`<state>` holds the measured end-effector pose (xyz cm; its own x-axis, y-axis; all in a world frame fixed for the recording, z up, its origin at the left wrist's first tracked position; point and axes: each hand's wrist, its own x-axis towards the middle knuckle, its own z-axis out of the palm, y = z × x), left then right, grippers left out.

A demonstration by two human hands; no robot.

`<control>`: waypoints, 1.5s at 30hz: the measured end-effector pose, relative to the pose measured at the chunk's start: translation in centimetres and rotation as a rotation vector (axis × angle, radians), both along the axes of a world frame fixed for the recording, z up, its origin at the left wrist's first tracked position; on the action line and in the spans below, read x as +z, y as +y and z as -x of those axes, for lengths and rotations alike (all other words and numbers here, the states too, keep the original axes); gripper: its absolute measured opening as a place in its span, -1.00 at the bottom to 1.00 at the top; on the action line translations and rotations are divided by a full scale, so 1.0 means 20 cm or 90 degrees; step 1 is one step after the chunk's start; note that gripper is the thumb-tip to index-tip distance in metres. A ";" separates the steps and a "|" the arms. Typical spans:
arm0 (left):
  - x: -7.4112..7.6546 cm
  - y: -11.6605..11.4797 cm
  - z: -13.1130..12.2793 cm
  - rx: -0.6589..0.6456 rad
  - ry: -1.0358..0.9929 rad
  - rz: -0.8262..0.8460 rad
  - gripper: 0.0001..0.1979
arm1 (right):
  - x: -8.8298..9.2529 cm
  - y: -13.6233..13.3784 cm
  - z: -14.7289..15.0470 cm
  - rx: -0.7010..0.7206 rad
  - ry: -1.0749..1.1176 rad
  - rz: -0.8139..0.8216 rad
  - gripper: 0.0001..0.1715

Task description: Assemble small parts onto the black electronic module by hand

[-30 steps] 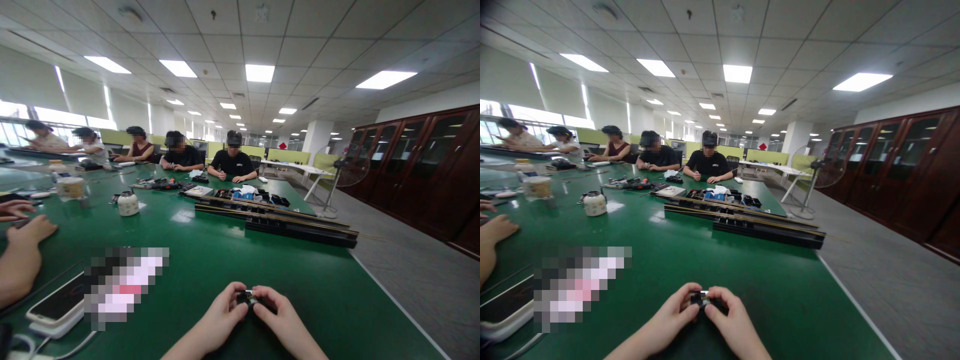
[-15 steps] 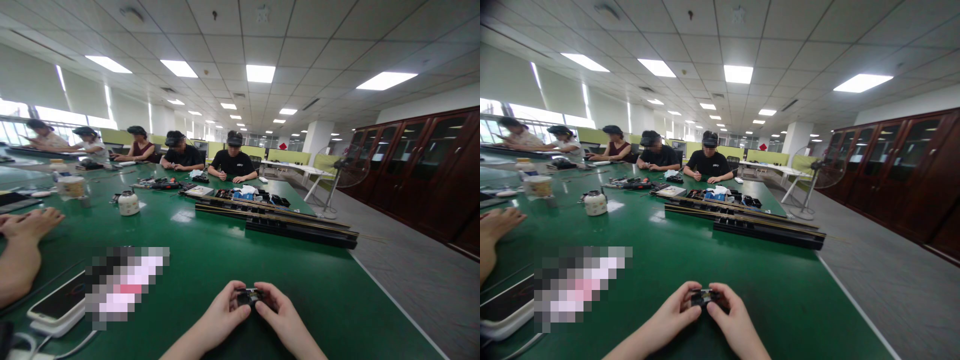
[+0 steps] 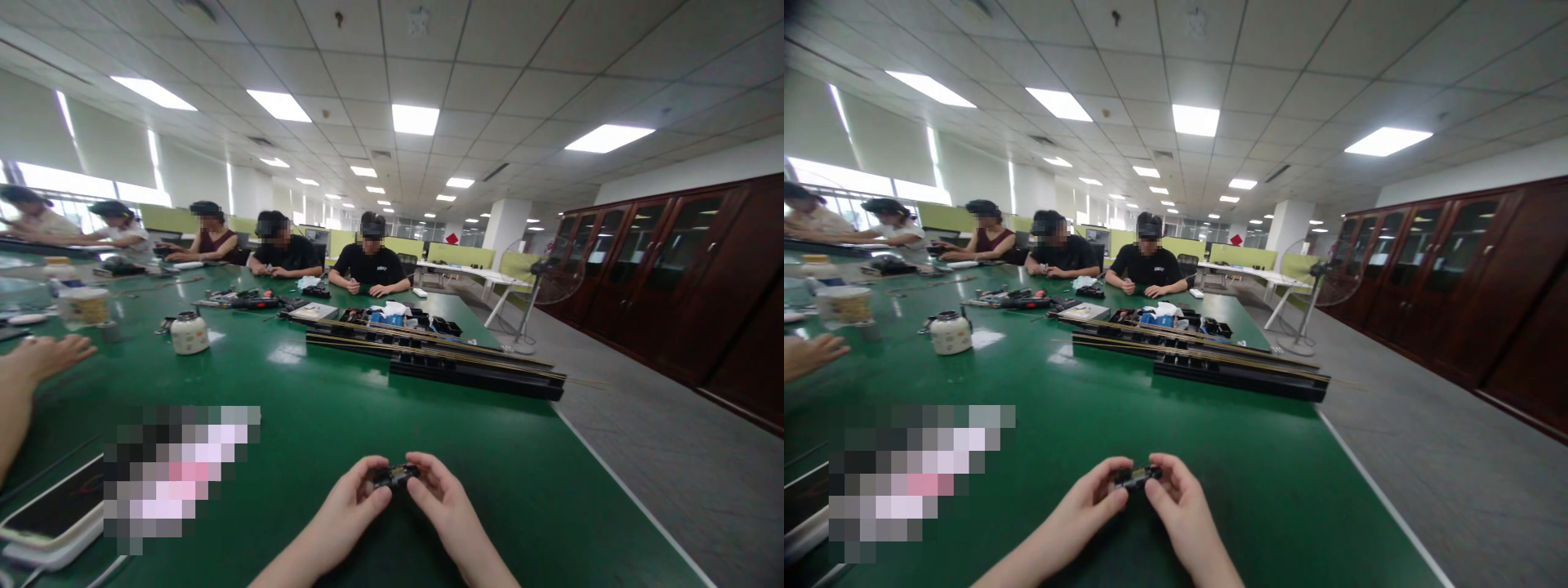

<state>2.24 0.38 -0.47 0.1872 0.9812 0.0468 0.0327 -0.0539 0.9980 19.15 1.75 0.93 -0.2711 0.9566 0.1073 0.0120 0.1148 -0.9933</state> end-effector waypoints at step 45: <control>-0.01 0.00 0.00 -0.030 0.037 -0.022 -0.68 | -0.05 0.02 0.00 0.056 -0.067 -0.015 -0.52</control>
